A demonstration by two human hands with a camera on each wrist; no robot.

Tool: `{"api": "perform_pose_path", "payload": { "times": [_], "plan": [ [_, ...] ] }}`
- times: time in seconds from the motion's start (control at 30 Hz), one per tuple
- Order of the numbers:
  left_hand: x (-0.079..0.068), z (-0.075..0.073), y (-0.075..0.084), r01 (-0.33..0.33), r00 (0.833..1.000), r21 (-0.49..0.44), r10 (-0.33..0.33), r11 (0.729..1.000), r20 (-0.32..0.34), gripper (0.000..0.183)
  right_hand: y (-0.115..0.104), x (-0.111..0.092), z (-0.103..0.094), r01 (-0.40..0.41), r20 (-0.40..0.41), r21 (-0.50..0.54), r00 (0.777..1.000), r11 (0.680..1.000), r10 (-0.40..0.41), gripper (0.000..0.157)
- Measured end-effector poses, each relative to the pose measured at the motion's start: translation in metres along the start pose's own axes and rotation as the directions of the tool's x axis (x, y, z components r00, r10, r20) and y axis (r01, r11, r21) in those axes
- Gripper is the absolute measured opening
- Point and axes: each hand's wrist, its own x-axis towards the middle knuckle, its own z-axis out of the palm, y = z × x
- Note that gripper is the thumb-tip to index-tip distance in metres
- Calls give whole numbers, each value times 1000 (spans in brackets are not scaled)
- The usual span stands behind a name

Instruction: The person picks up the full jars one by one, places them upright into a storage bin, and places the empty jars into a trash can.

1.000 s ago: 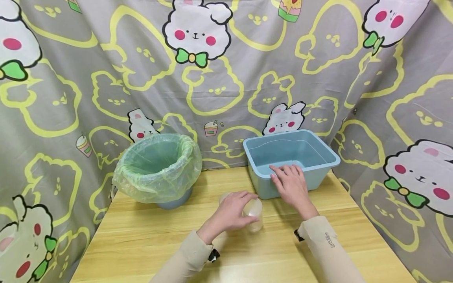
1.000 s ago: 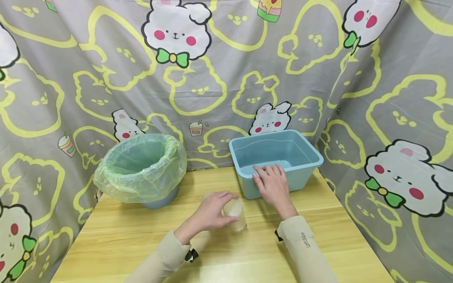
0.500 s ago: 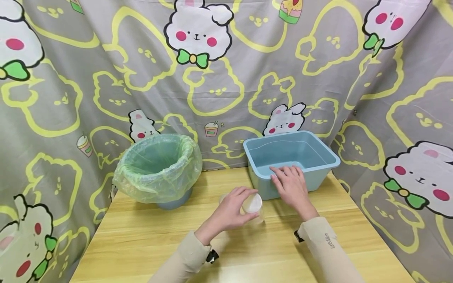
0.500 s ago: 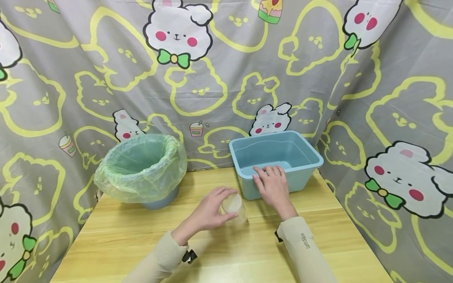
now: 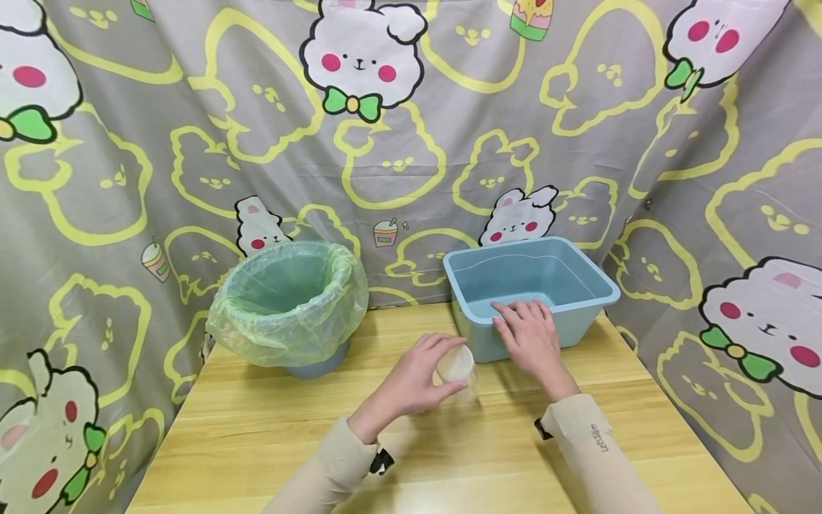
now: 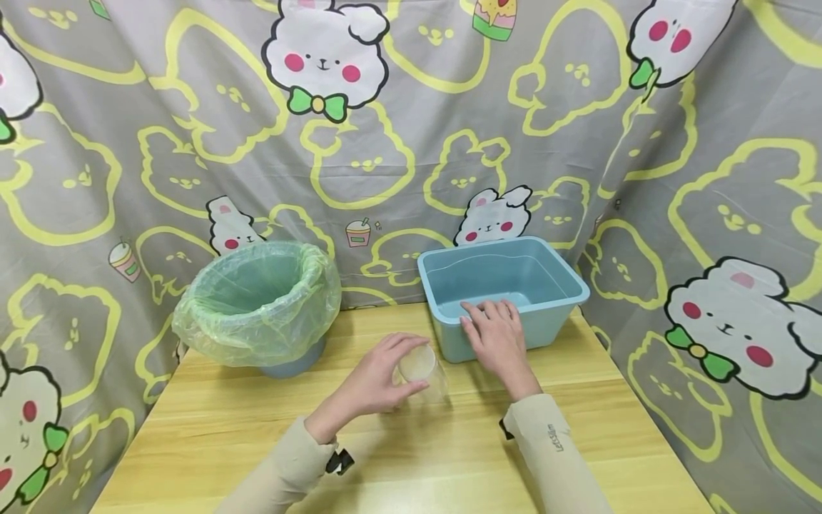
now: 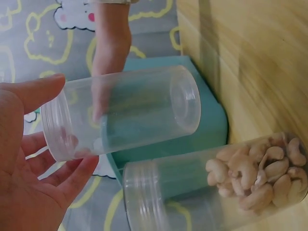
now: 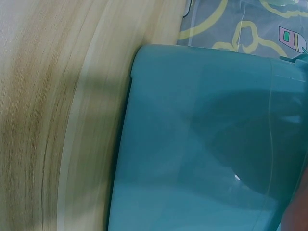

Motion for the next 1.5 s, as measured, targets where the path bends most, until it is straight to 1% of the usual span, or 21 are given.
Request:
{"api": "perform_pose_path", "payload": {
  "times": [0.2, 0.3, 0.53, 0.7, 0.87, 1.13, 1.33, 1.5],
  "plan": [
    [1, -11, 1, 27, 1000, -8, -27, 1000, -5, 67, 0, 1, -1, 5, -10, 5, 1000, 1000, -5, 39],
    [2, -16, -2, 35, 999, -12, -35, 999, -22, 67, 0, 0, -1, 4, -7, 5, 1000, 1000, -4, 39],
    [5, -33, -9, 11, 995, -9, -11, 1000, -97, 66, 1, -1, 1, 2, 2, 14, 1000, 1000, -2, 39],
    [8, -48, -9, 17, 992, -36, -21, 999, -123, 66, 1, -1, 0, 2, 2, 19, 1000, 1000, -2, 39],
    [12, -64, -9, 2, 988, -38, -7, 999, -153, 66, 1, -2, 0, 0, 2, 19, 1000, 1000, 0, 39],
    [13, -87, -15, 30, 976, -34, -37, 999, -214, 65, 1, -1, 1, -2, 6, 19, 1000, 1000, 2, 39],
    [12, -105, -21, 57, 963, -15, -58, 998, -262, 66, 0, -2, 1, -7, 11, 25, 1000, 1000, 7, 40],
    [9, -120, -27, 79, 951, -25, -83, 997, -298, 68, 0, -1, 0, -8, 12, 27, 1000, 1000, 8, 40]
  ]
}}
